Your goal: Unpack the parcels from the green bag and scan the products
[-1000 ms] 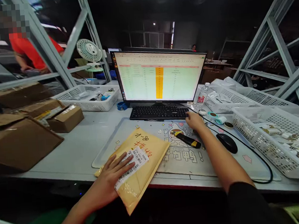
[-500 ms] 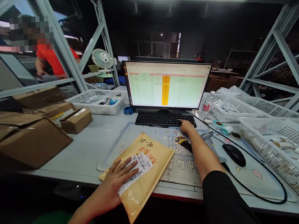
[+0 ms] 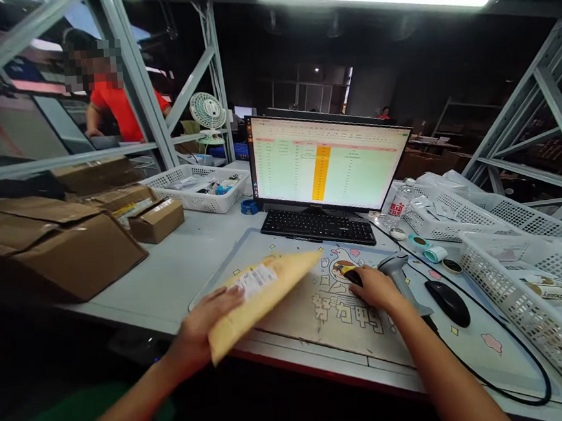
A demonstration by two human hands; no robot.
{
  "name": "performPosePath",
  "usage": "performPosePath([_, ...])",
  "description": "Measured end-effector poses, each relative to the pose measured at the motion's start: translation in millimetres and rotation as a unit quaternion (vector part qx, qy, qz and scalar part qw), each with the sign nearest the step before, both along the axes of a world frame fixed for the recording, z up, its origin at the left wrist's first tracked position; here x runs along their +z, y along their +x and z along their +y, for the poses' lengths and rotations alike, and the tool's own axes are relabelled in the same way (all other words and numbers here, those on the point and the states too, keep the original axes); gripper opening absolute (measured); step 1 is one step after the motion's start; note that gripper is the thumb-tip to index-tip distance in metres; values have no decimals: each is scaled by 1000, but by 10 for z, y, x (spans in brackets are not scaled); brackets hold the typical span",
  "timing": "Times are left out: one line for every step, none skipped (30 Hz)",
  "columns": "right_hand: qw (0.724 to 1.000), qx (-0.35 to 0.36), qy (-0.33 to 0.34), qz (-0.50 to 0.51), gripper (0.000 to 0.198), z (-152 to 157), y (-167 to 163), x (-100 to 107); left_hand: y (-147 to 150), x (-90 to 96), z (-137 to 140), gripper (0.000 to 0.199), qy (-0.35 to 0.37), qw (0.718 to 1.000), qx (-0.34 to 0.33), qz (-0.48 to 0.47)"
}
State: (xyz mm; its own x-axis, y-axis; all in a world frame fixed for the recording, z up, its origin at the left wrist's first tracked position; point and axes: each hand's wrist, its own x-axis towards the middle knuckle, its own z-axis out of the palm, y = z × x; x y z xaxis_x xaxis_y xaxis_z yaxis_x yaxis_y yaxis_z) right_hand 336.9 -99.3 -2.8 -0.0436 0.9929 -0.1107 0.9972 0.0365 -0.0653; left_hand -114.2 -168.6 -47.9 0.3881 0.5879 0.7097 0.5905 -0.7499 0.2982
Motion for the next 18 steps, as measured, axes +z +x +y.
performPosePath([1000, 0, 10, 0, 45, -77, 12, -43, 3, 125, 54, 33, -42, 995, 47, -78])
performPosePath([1000, -3, 21, 0, 46, -127, 24, -76, 15, 257, 107, 38, -88, 979, 104, -154])
performPosePath([1000, -7, 30, -1, 49, -152, 36, -96, 35, 389, 156, 45, -128, 957, 147, -216])
performPosePath([999, -13, 43, 2, 51, -157, 50, -99, 59, 513, 200, 50, -149, 938, 163, -267])
performPosePath([998, -18, 62, 13, 53, -147, 66, -85, 84, 625, 237, 54, -161, 926, 155, -303])
performPosePath([995, -21, 88, 31, 54, -128, 82, -52, 105, 721, 265, 55, -169, 921, 141, -322])
performPosePath([991, -19, 122, 57, 55, -105, 94, 2, 118, 802, 286, 56, -172, 917, 126, -337])
performPosePath([983, -13, 161, 87, 54, -84, 96, 74, 123, 867, 300, 57, -173, 915, 115, -347])
performPosePath([973, -1, 198, 117, 53, -70, 83, 164, 119, 918, 310, 57, -172, 911, 112, -357])
performPosePath([962, 15, 231, 143, 52, -63, 49, 269, 108, 958, 319, 57, -168, 907, 115, -370])
performPosePath([953, 33, 255, 161, 52, -67, -11, 385, 92, 989, 326, 57, -161, 901, 119, -385])
performPosePath([944, 54, 274, 175, 51, -81, -97, 508, 77, 1012, 334, 55, -155, 895, 121, -400])
performPosePath([936, 79, 288, 188, 50, -102, -210, 633, 66, 1029, 340, 52, -151, 890, 122, -413])
performPosePath([928, 109, 294, 199, 48, -128, -346, 756, 63, 1041, 341, 48, -150, 885, 122, -424])
performPosePath([921, 144, 294, 209, 47, -157, -499, 874, 71, 1050, 337, 44, -151, 880, 123, -433])
performPosePath([915, 181, 289, 217, 45, -185, -663, 983, 92, 1057, 323, 40, -149, 875, 126, -442])
performPosePath([907, 220, 281, 223, 44, -211, -829, 1080, 125, 1061, 299, 36, -142, 872, 134, -448])
performPosePath([899, 259, 272, 226, 43, -232, -992, 1163, 168, 1064, 265, 32, -127, 872, 144, -450])
